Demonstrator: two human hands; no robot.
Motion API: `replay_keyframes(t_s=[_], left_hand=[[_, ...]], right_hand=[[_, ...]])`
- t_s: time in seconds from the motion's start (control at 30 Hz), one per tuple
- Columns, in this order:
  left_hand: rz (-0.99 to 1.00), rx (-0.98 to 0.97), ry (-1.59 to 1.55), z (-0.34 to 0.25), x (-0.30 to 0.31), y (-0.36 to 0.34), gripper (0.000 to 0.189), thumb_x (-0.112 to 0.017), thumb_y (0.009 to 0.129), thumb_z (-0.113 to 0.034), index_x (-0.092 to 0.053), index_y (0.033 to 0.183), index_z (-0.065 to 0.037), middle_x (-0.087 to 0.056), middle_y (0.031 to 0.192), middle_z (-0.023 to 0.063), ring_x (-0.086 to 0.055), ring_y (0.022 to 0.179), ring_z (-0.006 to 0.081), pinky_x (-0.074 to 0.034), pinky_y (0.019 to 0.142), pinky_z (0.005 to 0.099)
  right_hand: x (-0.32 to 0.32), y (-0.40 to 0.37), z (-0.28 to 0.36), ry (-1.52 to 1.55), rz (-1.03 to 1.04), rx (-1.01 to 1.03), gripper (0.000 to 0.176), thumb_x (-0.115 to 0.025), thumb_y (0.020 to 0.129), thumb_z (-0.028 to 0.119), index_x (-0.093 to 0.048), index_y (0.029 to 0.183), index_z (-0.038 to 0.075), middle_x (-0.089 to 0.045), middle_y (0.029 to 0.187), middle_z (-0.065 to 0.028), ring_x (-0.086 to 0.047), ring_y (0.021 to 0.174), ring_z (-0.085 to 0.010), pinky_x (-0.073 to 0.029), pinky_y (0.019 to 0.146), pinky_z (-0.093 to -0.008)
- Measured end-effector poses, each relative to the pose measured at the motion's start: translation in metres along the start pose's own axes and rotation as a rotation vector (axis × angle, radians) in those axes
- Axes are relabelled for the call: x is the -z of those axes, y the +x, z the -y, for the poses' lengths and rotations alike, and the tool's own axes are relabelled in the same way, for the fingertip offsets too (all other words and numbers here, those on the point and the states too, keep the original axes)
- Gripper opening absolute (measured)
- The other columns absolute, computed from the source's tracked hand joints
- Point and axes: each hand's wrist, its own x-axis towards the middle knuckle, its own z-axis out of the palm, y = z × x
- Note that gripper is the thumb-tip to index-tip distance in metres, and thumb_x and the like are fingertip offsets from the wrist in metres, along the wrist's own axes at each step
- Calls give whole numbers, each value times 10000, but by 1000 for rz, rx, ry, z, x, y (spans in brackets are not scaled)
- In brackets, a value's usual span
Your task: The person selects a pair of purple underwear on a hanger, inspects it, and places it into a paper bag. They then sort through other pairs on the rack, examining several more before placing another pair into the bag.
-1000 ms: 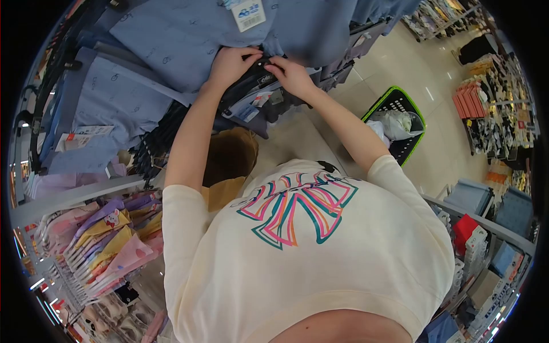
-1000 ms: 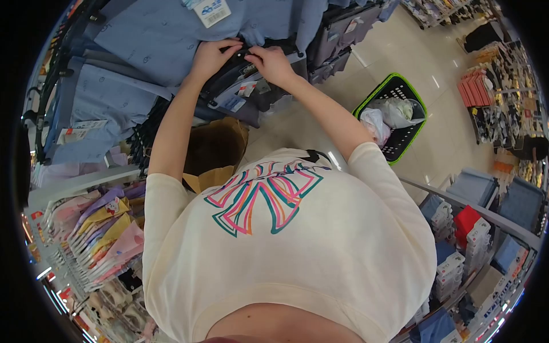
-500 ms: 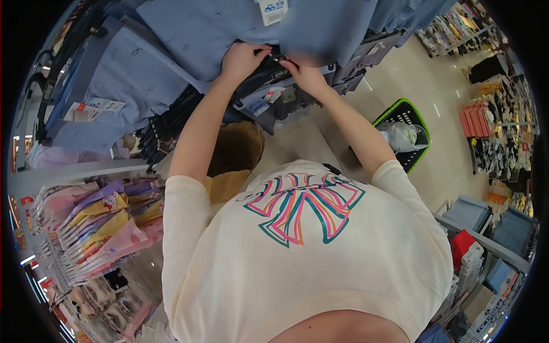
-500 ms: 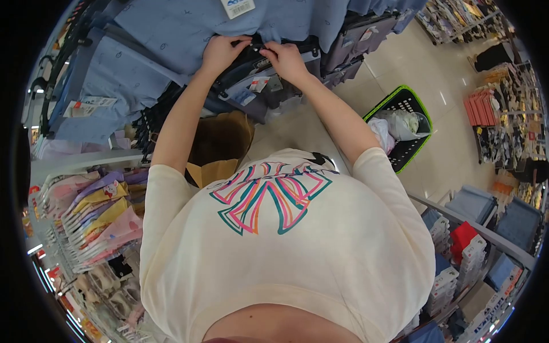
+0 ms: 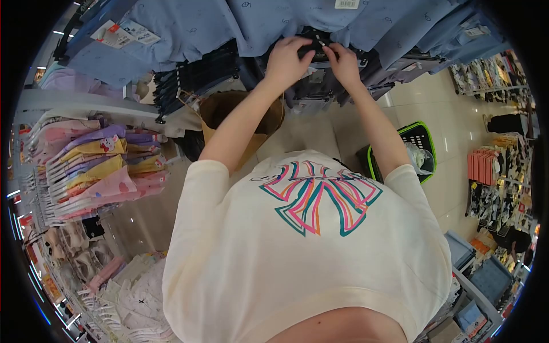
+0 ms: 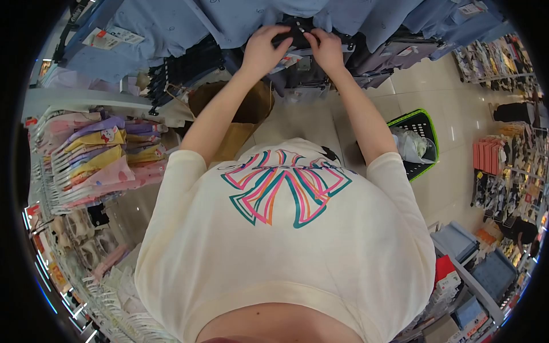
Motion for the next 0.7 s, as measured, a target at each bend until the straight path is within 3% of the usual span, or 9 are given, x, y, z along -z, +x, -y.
replay_keyframes(t_s=[0.03,0.13,0.27,0.37,0.47,0.57,0.6,0.7], left_hand=[[-7,35,-57,-4,8,-19,245,-648,739,-180,-628,945,-49,-612,936,126,-588,866,293,-466,760,349],[160,394,15,-12,37,-83,270,-647,748,-189,-613,968,-37,-611,921,124,-597,842,272,-472,750,344],[140,386,238,-12,71,-154,250,-648,719,-183,-614,932,-56,-609,926,125,-576,858,310,-437,788,387],[119,458,414,-10,98,-179,218,-635,742,-209,-634,924,-89,-619,960,72,-539,981,261,-309,950,461],[258,400,633,-9,112,-194,205,-636,747,-243,-652,891,-99,-618,994,50,-516,1046,232,-187,1010,529],[375,412,632,-6,121,-207,206,-642,743,-267,-664,868,-104,-620,1001,41,-501,1082,217,-89,1022,568],[376,407,643,-6,123,-212,196,-641,744,-266,-662,853,-104,-623,983,39,-503,1079,216,-93,1021,568],[372,408,667,-7,130,-220,171,-641,746,-261,-649,815,-105,-630,926,30,-509,1069,212,-96,1017,569]], right_hand=[[1,-1,1,-14,-28,29,173,-619,793,219,-608,817,48,-615,728,-118,-562,720,-321,-427,673,-395],[6,-7,5,-91,-132,122,138,-627,769,154,-601,872,65,-608,845,-101,-538,835,-301,-418,721,-375],[19,-27,23,-62,-239,147,129,-606,763,90,-593,890,66,-592,882,-97,-527,857,-289,-412,754,-364],[19,-61,31,2,-151,124,146,-587,764,55,-596,909,65,-590,860,-95,-530,838,-288,-421,751,-360],[0,-106,45,161,134,-34,154,-576,773,60,-593,926,68,-601,851,-107,-559,818,-288,-448,719,-354],[-21,-138,55,326,471,-184,167,-563,786,88,-582,951,68,-615,838,-111,-592,782,-281,-467,695,-358],[-24,-146,59,387,596,-255,172,-560,790,98,-579,959,67,-620,835,-111,-601,773,-278,-471,691,-359],[-28,-160,65,393,721,-190,194,-553,795,120,-571,982,69,-628,810,-108,-610,735,-275,-475,666,-362]])
